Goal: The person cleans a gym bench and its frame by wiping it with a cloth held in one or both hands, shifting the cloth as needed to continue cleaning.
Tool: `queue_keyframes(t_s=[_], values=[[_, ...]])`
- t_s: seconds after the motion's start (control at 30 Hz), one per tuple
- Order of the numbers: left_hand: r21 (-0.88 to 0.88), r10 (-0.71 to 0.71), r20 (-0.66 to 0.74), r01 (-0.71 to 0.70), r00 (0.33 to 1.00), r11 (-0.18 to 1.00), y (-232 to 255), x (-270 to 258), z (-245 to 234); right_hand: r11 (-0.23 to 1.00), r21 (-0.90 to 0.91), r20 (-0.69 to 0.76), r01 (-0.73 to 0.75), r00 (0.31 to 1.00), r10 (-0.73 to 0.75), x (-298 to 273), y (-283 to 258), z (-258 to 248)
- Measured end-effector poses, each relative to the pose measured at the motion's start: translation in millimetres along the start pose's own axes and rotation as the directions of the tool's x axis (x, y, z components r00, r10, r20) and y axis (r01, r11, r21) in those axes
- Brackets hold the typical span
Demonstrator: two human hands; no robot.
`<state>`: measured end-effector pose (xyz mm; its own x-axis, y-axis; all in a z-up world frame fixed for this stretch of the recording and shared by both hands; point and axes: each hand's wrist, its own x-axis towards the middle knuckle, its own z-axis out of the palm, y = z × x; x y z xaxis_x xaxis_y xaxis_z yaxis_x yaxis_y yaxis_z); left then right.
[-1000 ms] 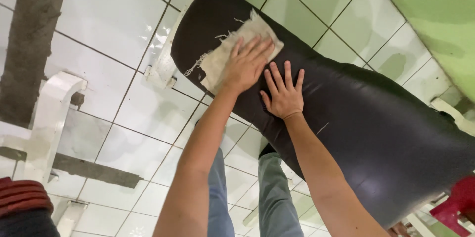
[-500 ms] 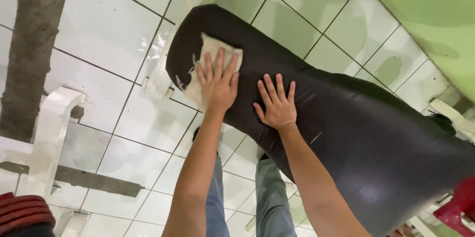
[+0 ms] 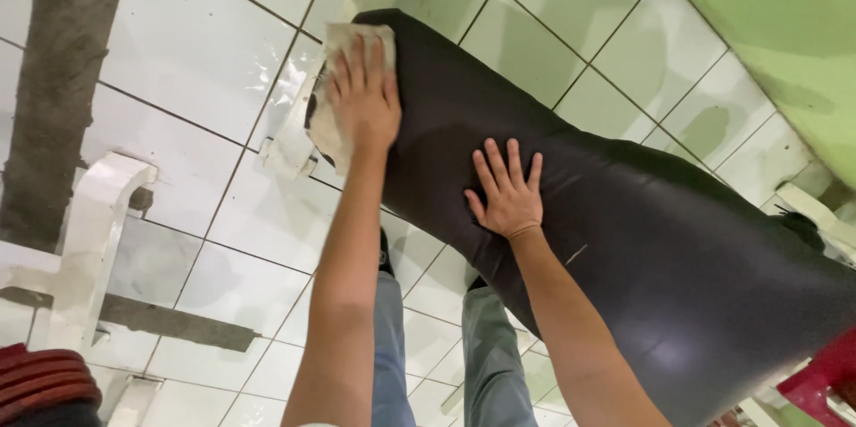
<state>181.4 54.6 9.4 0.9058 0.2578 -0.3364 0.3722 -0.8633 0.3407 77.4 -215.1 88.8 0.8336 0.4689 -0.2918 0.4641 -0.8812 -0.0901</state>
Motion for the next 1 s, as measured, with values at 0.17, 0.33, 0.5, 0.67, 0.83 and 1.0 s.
queue_keyframes(t_s=[0.17,0.33,0.5,0.67,0.83,1.0], values=[[0.017,0.205,0.098,-0.208,0.974,0.978,21,-77,-4,1.000,-0.018,0.012,0.002,1.000,-0.002,-2,1,2],[-0.095,0.338,-0.030,-0.339,0.941,0.936,11,-114,3,1.000,-0.023,0.025,0.000,1.000,0.001,0,0,-2],[-0.027,0.312,0.033,-0.311,0.949,0.950,-19,-66,-7,1.000,-0.028,0.014,-0.008,1.000,0.008,-2,3,-2],[-0.023,0.164,0.018,-0.164,0.986,0.986,-33,-38,-1,0.999,-0.036,-0.017,-0.001,1.000,0.001,-1,4,-3],[-0.038,0.131,0.004,-0.130,0.991,0.991,-35,-71,6,0.999,-0.039,0.018,0.010,1.000,-0.010,-2,3,-9],[-0.156,0.138,-0.233,-0.177,0.963,0.972,-56,-124,34,1.000,-0.028,0.003,0.013,1.000,-0.013,-4,0,-9]])
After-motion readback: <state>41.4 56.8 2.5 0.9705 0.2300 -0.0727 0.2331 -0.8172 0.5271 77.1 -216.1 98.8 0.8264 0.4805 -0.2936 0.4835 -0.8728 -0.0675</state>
